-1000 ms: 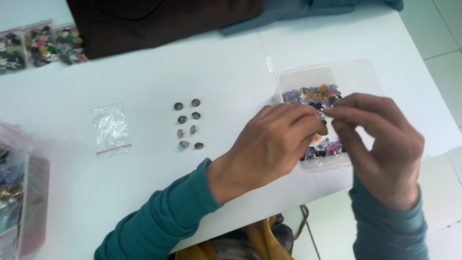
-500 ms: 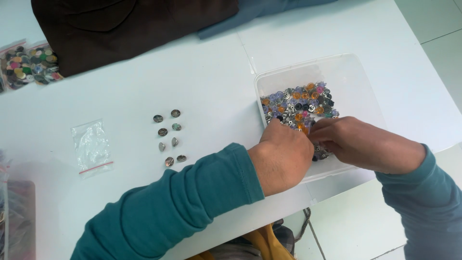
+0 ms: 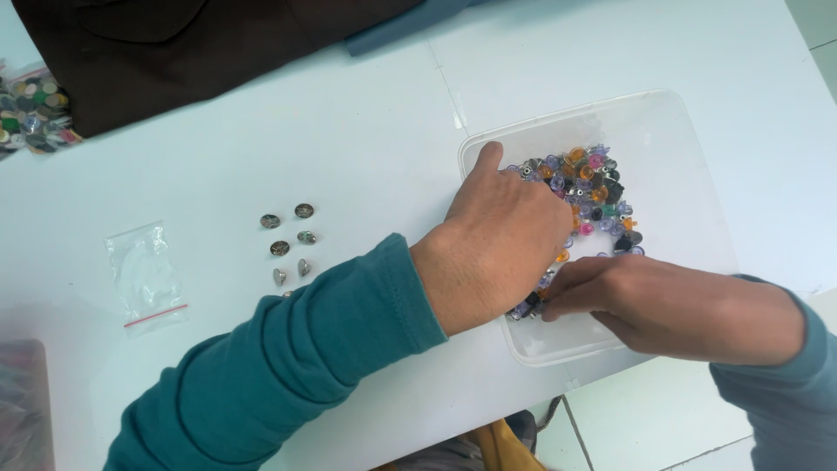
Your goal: Sorting specific buttons from a container and placing them into small plastic bags
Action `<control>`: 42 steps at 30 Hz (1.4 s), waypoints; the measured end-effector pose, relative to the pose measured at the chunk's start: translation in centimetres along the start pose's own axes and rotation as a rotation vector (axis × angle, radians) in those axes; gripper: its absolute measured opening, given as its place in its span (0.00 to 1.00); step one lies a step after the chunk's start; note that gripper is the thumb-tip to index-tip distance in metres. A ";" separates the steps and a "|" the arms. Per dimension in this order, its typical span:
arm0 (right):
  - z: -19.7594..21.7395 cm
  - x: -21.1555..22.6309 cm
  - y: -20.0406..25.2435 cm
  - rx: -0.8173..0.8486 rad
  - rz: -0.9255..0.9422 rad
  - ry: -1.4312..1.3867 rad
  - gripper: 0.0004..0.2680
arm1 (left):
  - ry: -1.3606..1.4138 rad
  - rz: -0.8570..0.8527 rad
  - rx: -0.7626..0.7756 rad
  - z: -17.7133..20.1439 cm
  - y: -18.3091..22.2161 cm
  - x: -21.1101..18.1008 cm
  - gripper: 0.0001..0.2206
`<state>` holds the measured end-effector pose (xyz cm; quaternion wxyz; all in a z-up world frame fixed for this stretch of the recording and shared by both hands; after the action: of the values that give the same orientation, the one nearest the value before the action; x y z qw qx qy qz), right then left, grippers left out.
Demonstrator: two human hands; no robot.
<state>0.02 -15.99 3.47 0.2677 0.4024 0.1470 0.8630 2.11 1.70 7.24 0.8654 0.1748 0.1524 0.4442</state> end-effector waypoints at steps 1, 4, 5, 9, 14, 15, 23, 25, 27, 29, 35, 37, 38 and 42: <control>0.2 0.3 -0.3 0.002 -0.001 -0.004 0.21 | 0.002 -0.002 0.004 -0.5 -0.5 0.1 0.10; 1.4 1.2 -0.8 -0.159 0.072 -0.003 0.25 | 0.003 0.020 -0.072 -1.4 -1.5 0.5 0.04; 2.2 1.3 -0.7 -0.298 0.072 0.122 0.23 | -0.002 0.023 -0.122 -1.4 -1.6 0.7 0.09; 3.4 -0.7 0.9 -0.398 -0.158 0.277 0.25 | 0.035 0.040 -0.219 -1.0 -1.5 1.3 0.11; 3.3 -1.9 2.1 -0.482 -0.150 0.325 0.18 | 0.156 0.074 -0.220 -2.3 -2.2 1.3 0.14; 3.3 -1.9 2.2 -0.468 -0.172 0.326 0.17 | 0.119 0.097 -0.224 -2.7 -2.4 1.0 0.13; 2.8 -2.6 2.4 -0.409 -0.222 0.365 0.13 | -0.117 0.122 -0.162 -3.9 -3.2 -0.1 0.09; 2.7 -2.6 2.5 -0.408 -0.208 0.369 0.12 | -0.128 0.125 -0.171 -4.0 -3.3 -0.1 0.10; 2.4 -2.6 2.4 -0.331 -0.310 0.365 0.09 | -0.127 0.127 -0.182 -4.1 -3.6 -0.1 0.12; 2.3 -1.9 1.7 -0.221 -0.346 0.360 0.07 | -0.102 0.119 -0.180 -4.2 -3.5 0.0 0.11; 0.5 -1.4 -0.5 -0.029 -0.296 0.371 0.08 | 0.164 0.007 -0.256 -3.9 -3.3 1.2 0.11; 0.0 -2.0 -0.8 0.012 -0.319 0.395 0.08 | 0.221 -0.038 -0.269 -3.6 -3.2 1.7 0.09; -0.1 -2.2 -0.9 -0.022 -0.300 0.388 0.04 | 0.266 -0.053 -0.221 -3.6 -3.2 1.9 0.10; 0.8 -1.4 -1.0 -0.290 -0.221 0.424 0.05 | 0.384 -0.088 -0.154 -3.5 -3.3 2.4 0.11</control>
<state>1.75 -16.00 2.64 0.3784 0.1517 0.1176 0.9055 4.34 2.42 2.38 0.8498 0.0136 0.2875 0.4415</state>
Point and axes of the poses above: each hand's wrist, its own y-axis away from the middle knuckle, its own z-axis out of the back of the hand, x = y × z, the point moved 2 cm from there along -y, towards the middle knuckle, and after that the axes turned 1 degree about -x, right-handed, at the moved point
